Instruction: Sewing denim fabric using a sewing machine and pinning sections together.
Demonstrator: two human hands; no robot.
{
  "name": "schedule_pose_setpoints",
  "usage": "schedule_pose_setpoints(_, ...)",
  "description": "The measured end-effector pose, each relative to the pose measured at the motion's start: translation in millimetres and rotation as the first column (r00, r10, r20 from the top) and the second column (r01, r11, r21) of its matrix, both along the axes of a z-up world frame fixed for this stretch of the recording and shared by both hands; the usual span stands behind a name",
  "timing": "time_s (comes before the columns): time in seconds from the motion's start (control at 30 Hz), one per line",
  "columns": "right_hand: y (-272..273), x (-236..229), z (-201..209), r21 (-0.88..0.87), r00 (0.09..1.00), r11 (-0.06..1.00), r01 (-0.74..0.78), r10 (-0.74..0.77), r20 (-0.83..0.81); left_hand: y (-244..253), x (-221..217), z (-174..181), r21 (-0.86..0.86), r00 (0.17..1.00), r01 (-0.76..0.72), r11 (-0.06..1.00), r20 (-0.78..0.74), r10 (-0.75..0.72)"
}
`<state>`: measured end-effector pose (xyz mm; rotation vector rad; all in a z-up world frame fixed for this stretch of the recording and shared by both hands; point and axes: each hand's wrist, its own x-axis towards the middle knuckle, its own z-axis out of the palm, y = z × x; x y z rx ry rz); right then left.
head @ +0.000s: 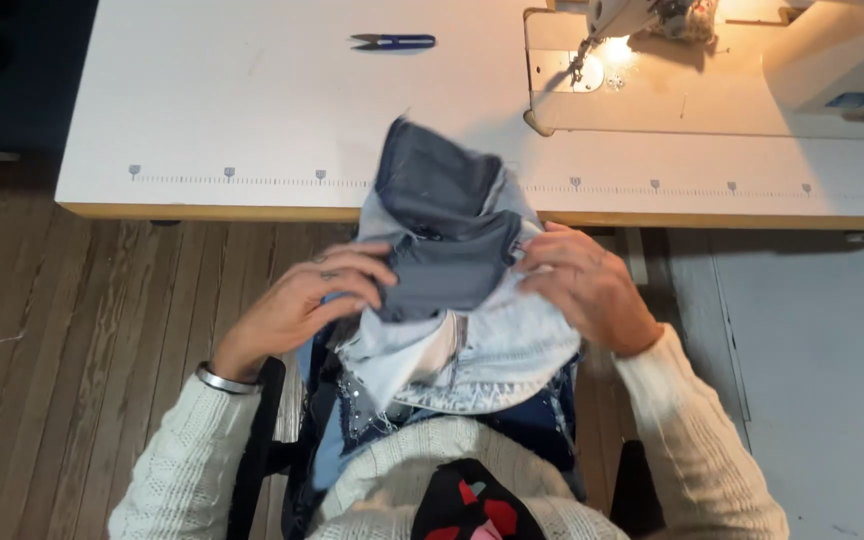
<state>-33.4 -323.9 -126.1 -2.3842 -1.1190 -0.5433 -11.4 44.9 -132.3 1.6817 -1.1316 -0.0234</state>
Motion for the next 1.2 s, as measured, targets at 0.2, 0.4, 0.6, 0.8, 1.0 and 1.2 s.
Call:
schedule_pose_setpoints(0.2,8.4,-35.3,-53.5,-0.055,0.912,0.996,0.072,-0.043,0.408,-25.7,-45.1,-30.8,0.352,0.848,-0.39,0.851,0.497,0.183)
schedule_pose_setpoints(0.4,44.7,-33.9,-52.1,-0.322,0.804,0.939,0.121,0.097,0.586,-86.6,-104.6,-49.7,0.172,0.513,-0.665,0.726,0.812,0.277)
schedule_pose_setpoints(0.6,0.2,-14.0,-54.1,0.223,0.986,0.97,0.101,-0.128,0.111,-28.7,-78.6,-72.6,0.131,0.71,-0.416,0.9,0.666,0.231)
schedule_pose_setpoints(0.8,-24.8,-16.3,-61.5,0.525,0.955,0.825,0.209,-0.057,-0.291,41.9,-50.1,-57.5,0.209,0.975,-0.005,0.978,-0.218,0.051)
schedule_pose_setpoints(1.0,18.3,-39.9,-36.9,0.173,0.939,0.948,0.266,-0.296,0.179,-23.5,-100.1,-38.0,0.419,0.793,-0.593,0.687,0.452,0.408)
schedule_pose_setpoints(1.2,39.3,-29.8,18.8,0.244,0.973,0.962,0.126,-0.168,0.159,-63.1,-94.1,-43.2,0.084,0.548,-0.791,0.606,0.537,0.642)
